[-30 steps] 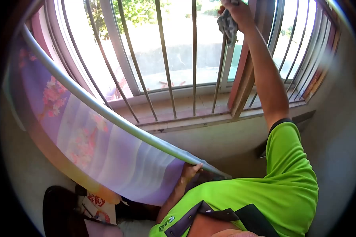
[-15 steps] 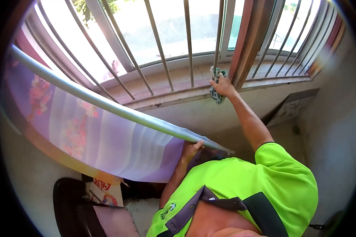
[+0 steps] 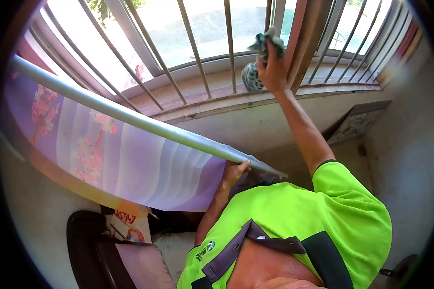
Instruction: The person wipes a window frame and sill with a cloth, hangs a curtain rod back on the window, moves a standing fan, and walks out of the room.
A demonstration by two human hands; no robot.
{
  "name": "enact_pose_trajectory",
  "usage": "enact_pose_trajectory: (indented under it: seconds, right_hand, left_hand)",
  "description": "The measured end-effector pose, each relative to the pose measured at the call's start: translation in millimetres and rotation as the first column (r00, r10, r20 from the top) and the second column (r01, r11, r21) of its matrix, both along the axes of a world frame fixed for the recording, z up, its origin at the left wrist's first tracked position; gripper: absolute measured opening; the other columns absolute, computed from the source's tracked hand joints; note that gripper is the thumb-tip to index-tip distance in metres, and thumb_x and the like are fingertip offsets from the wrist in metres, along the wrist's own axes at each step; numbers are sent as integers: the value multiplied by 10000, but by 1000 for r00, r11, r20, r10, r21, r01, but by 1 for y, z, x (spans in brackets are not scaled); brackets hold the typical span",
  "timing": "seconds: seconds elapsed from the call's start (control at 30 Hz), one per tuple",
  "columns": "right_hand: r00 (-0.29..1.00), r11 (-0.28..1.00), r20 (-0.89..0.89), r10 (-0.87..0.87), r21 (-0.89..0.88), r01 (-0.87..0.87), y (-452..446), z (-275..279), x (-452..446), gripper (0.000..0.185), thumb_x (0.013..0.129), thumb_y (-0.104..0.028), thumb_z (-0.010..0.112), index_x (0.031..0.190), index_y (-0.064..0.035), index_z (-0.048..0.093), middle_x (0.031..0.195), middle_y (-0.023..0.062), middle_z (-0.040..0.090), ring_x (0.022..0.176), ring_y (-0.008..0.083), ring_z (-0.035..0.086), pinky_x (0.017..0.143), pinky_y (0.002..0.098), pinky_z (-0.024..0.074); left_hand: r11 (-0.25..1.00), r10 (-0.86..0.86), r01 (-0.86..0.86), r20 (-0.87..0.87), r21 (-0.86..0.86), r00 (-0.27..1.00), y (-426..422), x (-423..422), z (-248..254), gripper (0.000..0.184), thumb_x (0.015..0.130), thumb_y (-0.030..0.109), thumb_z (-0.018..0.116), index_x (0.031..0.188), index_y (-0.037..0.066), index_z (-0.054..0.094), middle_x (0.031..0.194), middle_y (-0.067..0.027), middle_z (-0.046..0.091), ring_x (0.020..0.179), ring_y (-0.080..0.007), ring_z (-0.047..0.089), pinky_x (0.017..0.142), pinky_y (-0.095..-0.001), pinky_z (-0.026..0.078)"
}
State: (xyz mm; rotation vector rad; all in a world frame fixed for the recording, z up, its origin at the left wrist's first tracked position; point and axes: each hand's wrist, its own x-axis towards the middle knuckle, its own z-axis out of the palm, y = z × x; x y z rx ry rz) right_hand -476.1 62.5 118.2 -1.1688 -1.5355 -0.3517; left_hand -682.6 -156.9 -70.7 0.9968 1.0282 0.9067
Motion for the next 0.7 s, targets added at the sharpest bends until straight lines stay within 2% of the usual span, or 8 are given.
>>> enact_pose_trajectory:
  seconds: [0.07, 0.23, 0.37, 0.43, 0.5, 0.57, 0.6, 0.7]
  right_hand:
    - [956, 989, 258, -140, -16, 149, -5, -49, -2, 396, 847, -87, 610, 1237, -56, 553, 1222, 226, 497, 1105, 435, 518, 916, 490, 467]
    - [992, 870, 116, 47, -492, 17, -36, -125, 13, 176, 828, -74, 599, 991, -12, 625, 1192, 243, 504, 1048, 448, 539, 862, 523, 480]
    - [997, 835, 40, -65, -545, 76, -44, -119, 33, 213, 831, -97, 600, 1028, -17, 613, 1170, 250, 518, 1036, 457, 550, 850, 518, 489]
    - [969, 793, 37, -246, -566, 223, -48, -121, 43, 256, 840, -127, 607, 1068, -16, 577, 1168, 251, 523, 1041, 454, 557, 854, 516, 488]
    - [957, 727, 39, -288, -641, 245, -52, -122, 39, 316, 855, -202, 606, 1106, -22, 543, 1122, 277, 581, 1035, 454, 580, 867, 523, 484]
    - [936, 554, 29, -350, -800, 231, -52, -120, 29, 403, 867, -278, 591, 1179, -25, 561, 988, 293, 643, 957, 464, 616, 850, 530, 487]
    - [956, 636, 11, -293, -744, 204, -42, -134, 23, 382, 868, -326, 583, 1092, -18, 561, 878, 287, 660, 864, 476, 635, 808, 550, 493]
    - [985, 589, -67, -159, -807, 40, -38, -134, -24, 357, 853, -319, 597, 1034, -15, 547, 975, 285, 665, 943, 466, 636, 835, 556, 499]
  left_hand:
    - [1000, -27, 27, 23, 0, 999, 1, 0, -1, 175, 852, 116, 709, 956, -14, 659, 771, -86, 674, 633, -152, 661, 592, -282, 559]
    - [998, -30, 31, 21, -51, 999, 0, 1, 8, 181, 867, 114, 700, 980, -18, 649, 787, -89, 675, 653, -161, 671, 612, -287, 572]
    - [997, -66, 66, -11, -35, 998, 1, -2, 2, 198, 880, 115, 695, 1010, -21, 633, 806, -97, 679, 676, -174, 684, 636, -299, 589]
    - [997, -65, 65, -11, -41, 998, 0, -2, 3, 200, 879, 113, 697, 1010, -25, 635, 812, -99, 680, 679, -176, 685, 638, -300, 590]
    - [997, -62, 62, -10, -44, 998, 0, -3, 4, 201, 878, 110, 698, 1010, -28, 637, 819, -100, 681, 682, -177, 687, 640, -301, 592]
    - [996, -82, 81, -30, -30, 996, 1, -4, 4, 205, 880, 114, 697, 1014, -32, 642, 836, -101, 682, 683, -176, 687, 640, -299, 592]
    - [996, -84, 83, -31, -31, 996, 2, -4, 4, 205, 880, 114, 697, 1014, -32, 642, 836, -101, 682, 683, -176, 687, 640, -299, 592]
    - [993, -103, 101, -31, -56, 994, 3, -3, 3, 207, 876, 109, 700, 1017, -33, 647, 848, -102, 683, 686, -174, 685, 645, -297, 592]
